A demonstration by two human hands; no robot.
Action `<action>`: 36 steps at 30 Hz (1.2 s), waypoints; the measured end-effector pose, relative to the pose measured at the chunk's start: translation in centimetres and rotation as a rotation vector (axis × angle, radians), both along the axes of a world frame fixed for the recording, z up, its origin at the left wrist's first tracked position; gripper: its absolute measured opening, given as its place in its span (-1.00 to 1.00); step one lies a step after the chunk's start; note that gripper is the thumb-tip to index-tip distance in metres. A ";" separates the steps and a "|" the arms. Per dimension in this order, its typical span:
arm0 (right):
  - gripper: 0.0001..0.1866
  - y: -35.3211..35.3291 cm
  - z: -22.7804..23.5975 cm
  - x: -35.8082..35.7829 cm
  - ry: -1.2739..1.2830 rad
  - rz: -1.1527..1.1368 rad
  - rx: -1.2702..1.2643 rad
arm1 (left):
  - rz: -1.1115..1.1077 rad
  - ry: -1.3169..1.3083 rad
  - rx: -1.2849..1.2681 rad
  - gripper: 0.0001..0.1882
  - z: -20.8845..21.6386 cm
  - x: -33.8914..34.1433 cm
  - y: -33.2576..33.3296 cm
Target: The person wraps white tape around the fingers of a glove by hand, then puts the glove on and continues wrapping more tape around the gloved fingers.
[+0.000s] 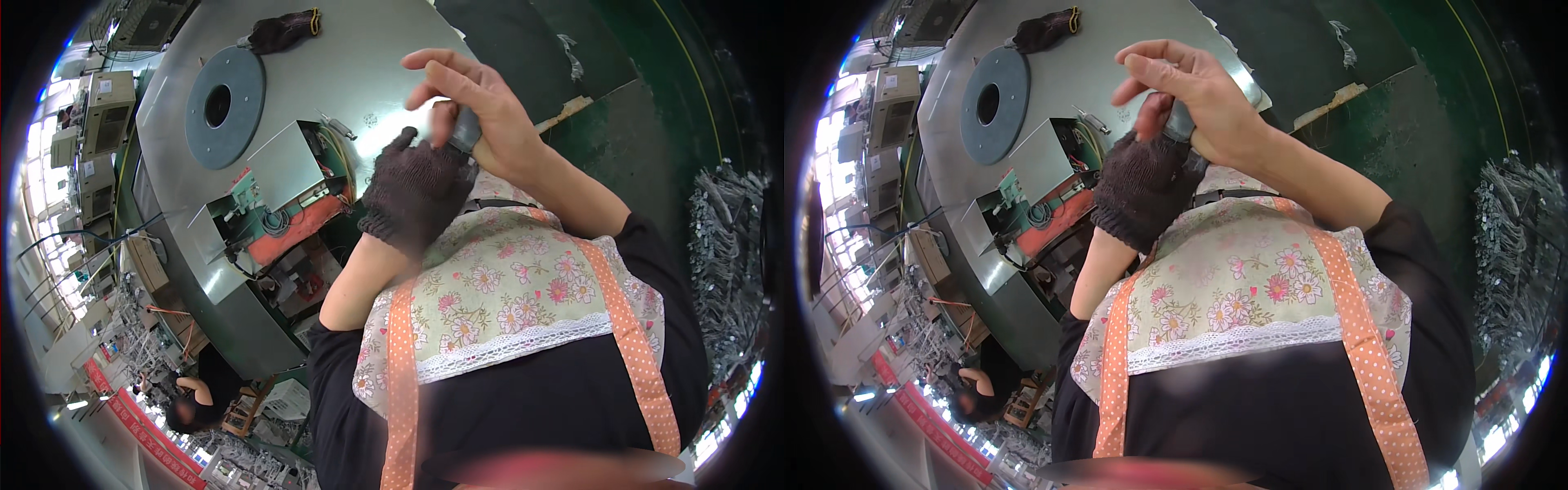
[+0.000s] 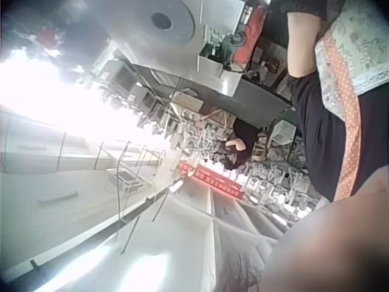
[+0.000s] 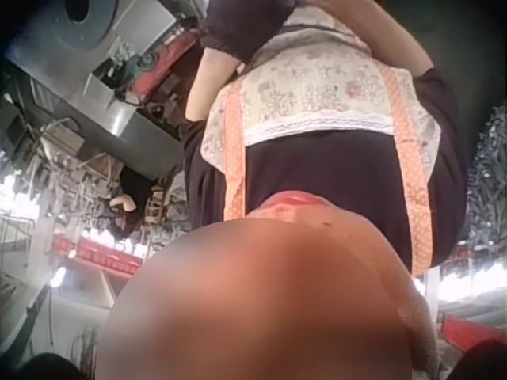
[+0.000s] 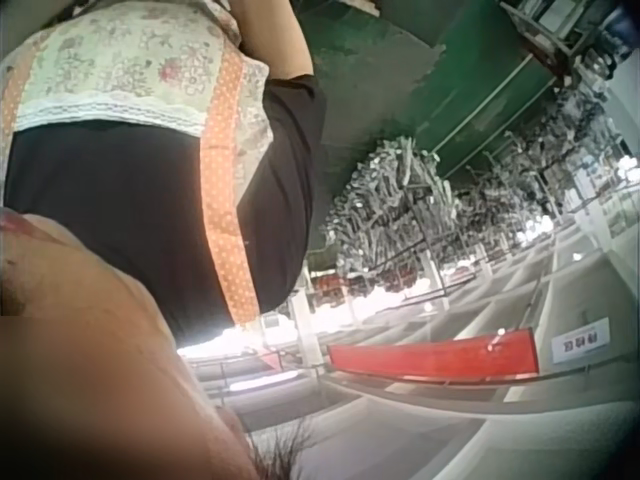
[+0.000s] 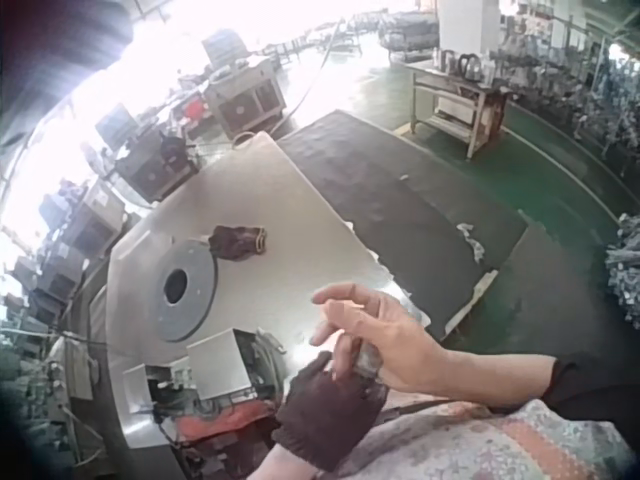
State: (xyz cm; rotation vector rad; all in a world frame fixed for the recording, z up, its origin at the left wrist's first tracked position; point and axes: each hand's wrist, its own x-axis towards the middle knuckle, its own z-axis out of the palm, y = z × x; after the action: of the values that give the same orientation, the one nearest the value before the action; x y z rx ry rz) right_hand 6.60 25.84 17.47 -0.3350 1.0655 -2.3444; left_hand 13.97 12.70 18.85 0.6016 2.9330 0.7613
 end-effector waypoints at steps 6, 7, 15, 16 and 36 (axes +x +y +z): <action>-0.64 -1.0 0.6 0.9 -0.030 -0.165 -0.018 | 0.104 0.181 -0.113 -0.52 -1.7 -0.8 1.5; -0.64 -1.4 1.0 1.5 -0.076 -0.180 0.013 | 0.153 0.198 -0.222 -0.49 -1.8 -0.9 1.7; -0.69 -1.8 -0.2 2.0 -0.050 -0.115 -0.154 | 0.298 0.162 -0.164 -0.50 -3.5 -1.2 1.4; -0.68 -1.9 -0.1 2.0 -0.068 -0.084 -0.153 | 0.288 0.176 -0.134 -0.49 -3.6 -1.2 1.3; -0.44 0.2 -0.9 -0.2 -0.071 0.063 -0.110 | 0.087 0.070 0.072 -0.42 -3.2 -1.1 0.9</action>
State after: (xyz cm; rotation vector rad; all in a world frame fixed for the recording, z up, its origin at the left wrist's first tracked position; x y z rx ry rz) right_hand 6.38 26.03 16.56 -0.3191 0.8828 -2.3456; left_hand 12.83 13.63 15.64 0.5198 3.0249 0.8749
